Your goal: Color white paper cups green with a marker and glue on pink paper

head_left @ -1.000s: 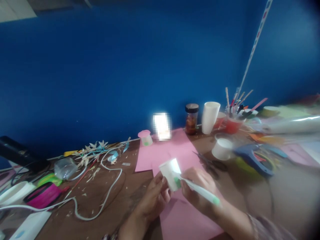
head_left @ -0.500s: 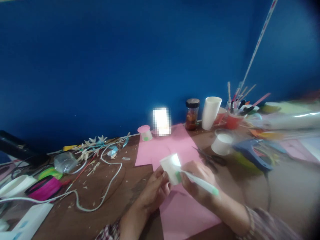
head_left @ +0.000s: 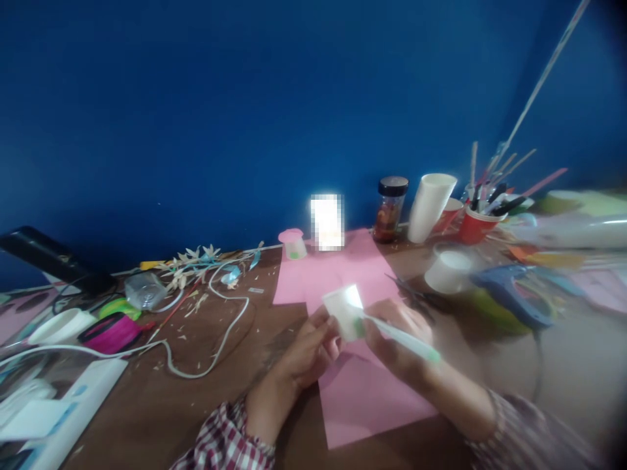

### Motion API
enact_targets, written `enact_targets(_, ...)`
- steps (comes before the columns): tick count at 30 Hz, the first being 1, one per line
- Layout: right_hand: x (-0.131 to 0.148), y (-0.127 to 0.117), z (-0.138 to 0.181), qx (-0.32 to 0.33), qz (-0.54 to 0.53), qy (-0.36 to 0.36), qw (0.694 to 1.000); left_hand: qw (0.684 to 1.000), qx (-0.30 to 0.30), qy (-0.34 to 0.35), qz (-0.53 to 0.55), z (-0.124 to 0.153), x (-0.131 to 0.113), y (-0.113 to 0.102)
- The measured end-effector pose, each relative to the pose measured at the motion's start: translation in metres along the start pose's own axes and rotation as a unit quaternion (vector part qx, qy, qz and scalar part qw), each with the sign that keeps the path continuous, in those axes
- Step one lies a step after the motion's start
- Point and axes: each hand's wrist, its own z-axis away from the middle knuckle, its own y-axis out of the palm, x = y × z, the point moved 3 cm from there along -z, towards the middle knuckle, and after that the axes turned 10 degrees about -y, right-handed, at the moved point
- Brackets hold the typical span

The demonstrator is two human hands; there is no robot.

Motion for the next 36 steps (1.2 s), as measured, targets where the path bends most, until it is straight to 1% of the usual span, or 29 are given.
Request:
enact_targets(6, 0.0016, -0.0006, -0.0014, -0.002, 0.002, 0.001, 1.000, 1.000, 0.008, -0.005, 0.006, -0.0005, -0.0004, 0.0016)
enact_targets(16, -0.0007, 0.0023, 0.0013, -0.011, -0.009, -0.009, 1.000, 1.000, -0.018, -0.014, 0.010, 0.0010, -0.0024, 0.0037)
enact_targets(24, 0.0001, 0.0008, -0.0002, -0.004, -0.002, -0.006, 1.000, 1.000, -0.015, -0.012, 0.022, 0.0007, -0.0008, 0.0012)
enact_targets(36, -0.0007, 0.0029, 0.0032, -0.003, 0.005, -0.006, 1.000, 1.000, -0.009, -0.014, 0.016, 0.0012, -0.0016, 0.0046)
